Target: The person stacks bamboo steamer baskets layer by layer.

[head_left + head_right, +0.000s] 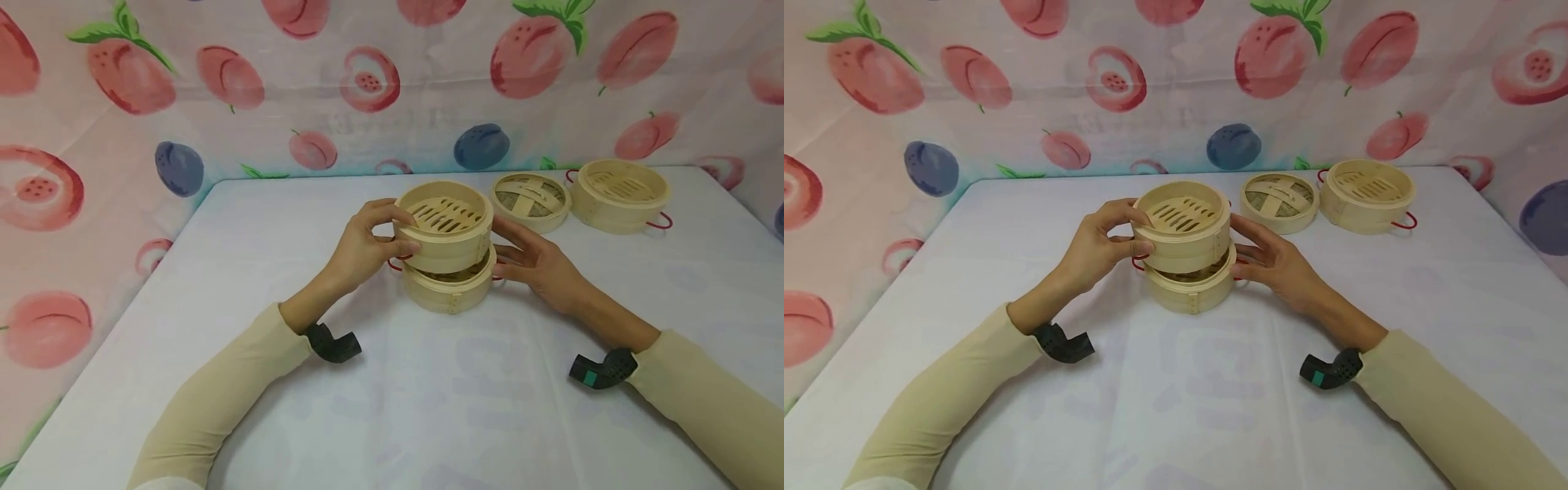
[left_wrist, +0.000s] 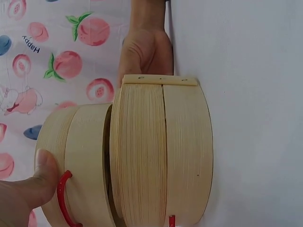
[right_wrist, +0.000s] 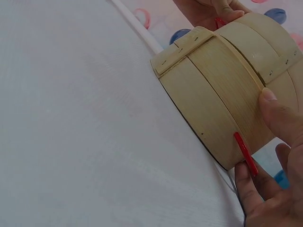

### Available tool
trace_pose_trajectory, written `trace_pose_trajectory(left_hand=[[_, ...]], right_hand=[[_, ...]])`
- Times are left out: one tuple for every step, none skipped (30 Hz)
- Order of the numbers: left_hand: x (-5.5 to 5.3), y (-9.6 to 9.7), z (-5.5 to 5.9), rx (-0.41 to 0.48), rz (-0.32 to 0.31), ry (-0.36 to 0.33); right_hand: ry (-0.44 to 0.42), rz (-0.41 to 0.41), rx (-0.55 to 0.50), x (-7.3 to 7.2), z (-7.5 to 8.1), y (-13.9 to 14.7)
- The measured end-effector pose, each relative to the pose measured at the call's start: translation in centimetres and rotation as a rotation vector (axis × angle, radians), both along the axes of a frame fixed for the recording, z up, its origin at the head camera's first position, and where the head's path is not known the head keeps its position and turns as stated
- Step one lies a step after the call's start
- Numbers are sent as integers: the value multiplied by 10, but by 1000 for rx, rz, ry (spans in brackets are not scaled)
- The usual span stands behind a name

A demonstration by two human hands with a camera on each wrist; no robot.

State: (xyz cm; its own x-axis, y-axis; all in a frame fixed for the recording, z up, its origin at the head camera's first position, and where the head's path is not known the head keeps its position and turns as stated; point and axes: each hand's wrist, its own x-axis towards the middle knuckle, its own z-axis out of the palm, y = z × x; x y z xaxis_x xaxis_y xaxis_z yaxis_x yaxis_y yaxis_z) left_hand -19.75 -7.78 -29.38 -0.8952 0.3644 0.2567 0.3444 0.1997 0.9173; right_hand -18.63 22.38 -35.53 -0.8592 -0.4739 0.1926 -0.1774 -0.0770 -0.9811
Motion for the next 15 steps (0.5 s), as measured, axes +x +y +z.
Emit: trace_pose_trajectory(left_hand=[[1,0,0,4,-5,2],[2,1,-1,6,-7,3],[3,1,-1,8,-9,4],[4,1,-1,10,-10,5],[5,1,-2,9,-11,7],[5,2,-2,8,-11,10],[6,2,-2,7,-11,11],[7,2,-3,5,-11,13],[7,2,-3,4,-9,16],[8,1,-3,2,-7,17],[9,1,-3,1,-5,17],[9,1,-3,1,-3,14],[10,1,-3,0,-1,12],[10,1,-3,1,-1,10],[11,1,-3,3,0,6]], right_hand=[[0,-2,2,0,0,0],[1,-1,3,0,0,0],[5,-1,4,0,0,1],[6,2,0,0,0,1],[6,6,-6,0,0,1],[9,5,-5,1,0,0],[10,5,-8,1,0,0],[12,7,-12,1,0,0],[14,7,-13,1,0,0],[20,6,-11,1,1,0],[28,6,-8,0,1,0],[36,5,-4,0,1,0],[44,7,-6,-1,1,0],[53,9,-7,-1,1,0],[61,12,-7,-2,1,-1]])
